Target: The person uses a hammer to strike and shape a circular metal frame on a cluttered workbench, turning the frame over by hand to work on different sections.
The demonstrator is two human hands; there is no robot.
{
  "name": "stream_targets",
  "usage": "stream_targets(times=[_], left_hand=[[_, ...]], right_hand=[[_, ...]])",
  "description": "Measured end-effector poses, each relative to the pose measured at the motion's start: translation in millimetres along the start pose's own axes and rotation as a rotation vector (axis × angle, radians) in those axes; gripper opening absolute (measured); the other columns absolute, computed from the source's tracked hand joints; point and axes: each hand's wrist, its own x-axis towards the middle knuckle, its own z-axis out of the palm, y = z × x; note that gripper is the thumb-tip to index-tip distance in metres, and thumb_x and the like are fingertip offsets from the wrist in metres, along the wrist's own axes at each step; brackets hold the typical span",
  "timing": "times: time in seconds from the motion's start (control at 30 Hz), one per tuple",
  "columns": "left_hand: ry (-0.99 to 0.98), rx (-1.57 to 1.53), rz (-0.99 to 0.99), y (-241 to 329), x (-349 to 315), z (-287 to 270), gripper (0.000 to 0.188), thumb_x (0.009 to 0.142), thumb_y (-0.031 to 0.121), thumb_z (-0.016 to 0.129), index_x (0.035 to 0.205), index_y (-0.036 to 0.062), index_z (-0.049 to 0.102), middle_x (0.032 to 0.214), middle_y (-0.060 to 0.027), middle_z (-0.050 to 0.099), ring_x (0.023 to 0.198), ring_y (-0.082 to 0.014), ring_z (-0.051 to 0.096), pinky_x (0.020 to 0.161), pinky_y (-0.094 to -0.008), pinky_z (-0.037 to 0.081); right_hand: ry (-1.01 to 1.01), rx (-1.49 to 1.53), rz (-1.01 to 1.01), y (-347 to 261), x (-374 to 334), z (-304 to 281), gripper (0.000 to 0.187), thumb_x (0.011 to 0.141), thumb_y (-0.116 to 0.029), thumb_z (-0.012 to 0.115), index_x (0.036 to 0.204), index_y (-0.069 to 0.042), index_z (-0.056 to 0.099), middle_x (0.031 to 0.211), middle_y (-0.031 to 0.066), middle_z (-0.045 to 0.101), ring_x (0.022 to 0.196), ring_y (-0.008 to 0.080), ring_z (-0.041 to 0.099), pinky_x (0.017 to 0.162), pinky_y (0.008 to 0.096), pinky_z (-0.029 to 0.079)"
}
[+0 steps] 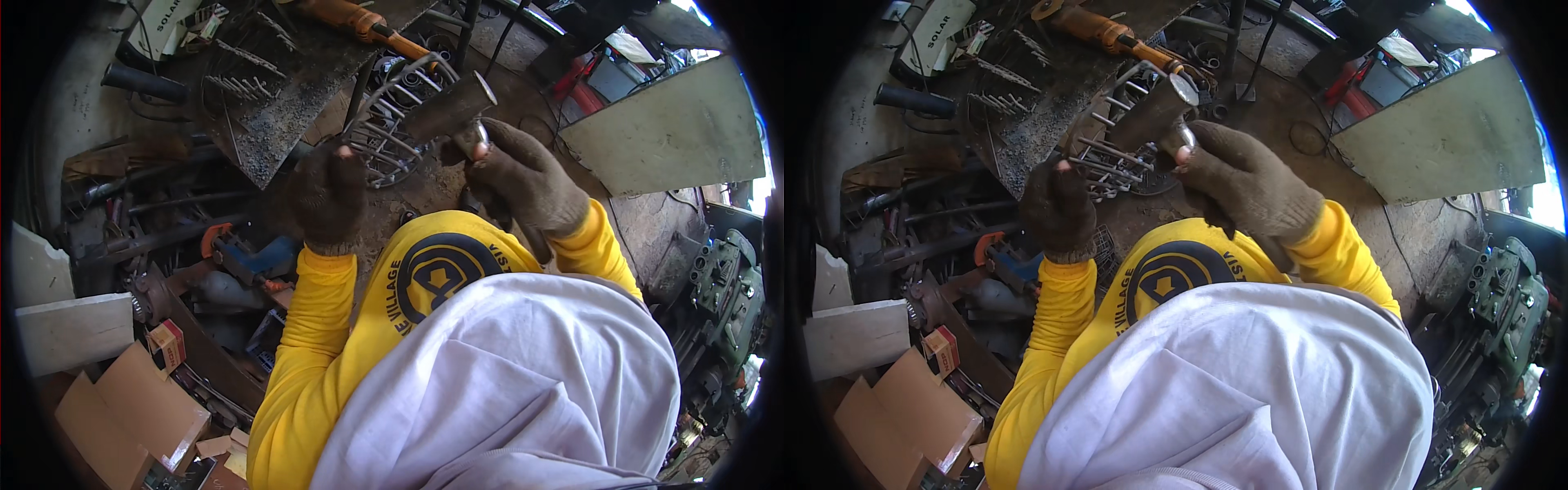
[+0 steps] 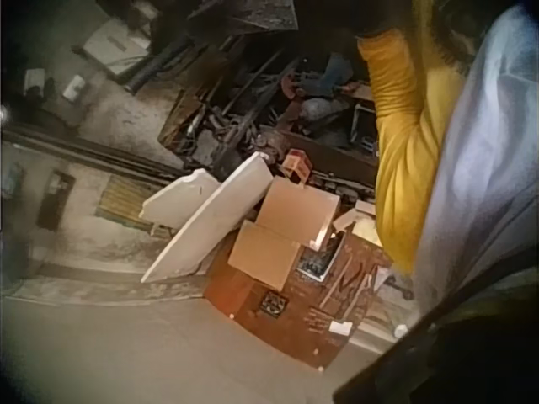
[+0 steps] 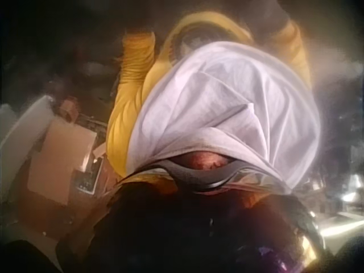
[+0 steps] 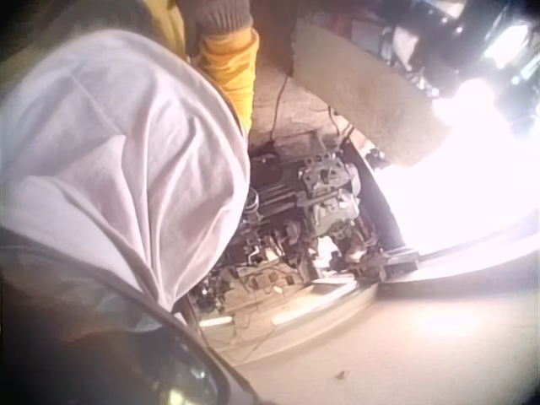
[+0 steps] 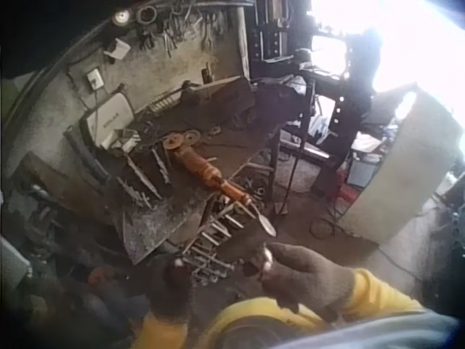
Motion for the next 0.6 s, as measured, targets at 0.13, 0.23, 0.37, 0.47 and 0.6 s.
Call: stream_targets(times=[0.13, 0.23, 0.37, 0.47, 0.6], left_hand=[[0.121, 0.186, 0.148, -16.5, -4.7, 1.0, 0.030, 0.094, 0.030, 0.056, 0.085, 0.0027, 0.065, 0.067, -0.0101, 0.061, 0.059, -0.0239, 0.061, 0.056, -0.0346, 0.046], [0.108, 0.148, 0.135, -10.4, -0.7, 0.6, 0.029, 0.094, 0.030, 0.056, 0.085, 0.0032, 0.064, 0.068, -0.0112, 0.061, 0.059, -0.0258, 0.060, 0.055, -0.0351, 0.046], [0.117, 0.105, 0.164, -0.6, 3.0, 3.5, 0.028, 0.093, 0.030, 0.057, 0.087, 0.0031, 0.064, 0.068, -0.0110, 0.061, 0.058, -0.0254, 0.060, 0.055, -0.0351, 0.046], [0.129, 0.135, 0.200, -5.4, 3.2, 4.7, 0.028, 0.093, 0.029, 0.057, 0.087, 0.0026, 0.064, 0.067, -0.0105, 0.061, 0.057, -0.0250, 0.060, 0.055, -0.0346, 0.046], [0.058, 0.111, 0.113, -18.6, -0.8, 2.8, 0.027, 0.093, 0.028, 0.058, 0.087, 0.0020, 0.064, 0.067, -0.0107, 0.061, 0.056, -0.0252, 0.059, 0.055, -0.0346, 0.046]], right_hand=[[0.015, 0.113, 0.044, -15.3, -3.5, -4.0, 0.033, 0.099, -0.030, 0.055, 0.122, -0.006, 0.055, 0.069, 0.0025, 0.056, 0.049, 0.0079, 0.049, 0.042, 0.0209, 0.039], [0.081, 0.110, 0.012, -12.6, 1.0, 2.7, 0.033, 0.099, -0.031, 0.055, 0.120, -0.006, 0.055, 0.069, 0.0032, 0.056, 0.047, 0.0086, 0.050, 0.040, 0.0215, 0.040], [0.012, 0.030, 0.026, 3.3, 8.4, 6.1, 0.035, 0.099, -0.033, 0.054, 0.118, -0.003, 0.054, 0.070, 0.0027, 0.056, 0.049, 0.0077, 0.051, 0.040, 0.0204, 0.042], [-0.032, -0.069, 0.032, 9.6, 14.9, 6.0, 0.032, 0.100, -0.030, 0.052, 0.118, -0.004, 0.054, 0.071, 0.0011, 0.056, 0.050, 0.0066, 0.050, 0.041, 0.0201, 0.041], [0.119, 0.174, -0.175, -16.2, -0.6, 11.4, 0.031, 0.100, -0.025, 0.052, 0.124, -0.005, 0.054, 0.074, 0.0020, 0.058, 0.050, 0.0062, 0.048, 0.045, 0.0199, 0.042]])
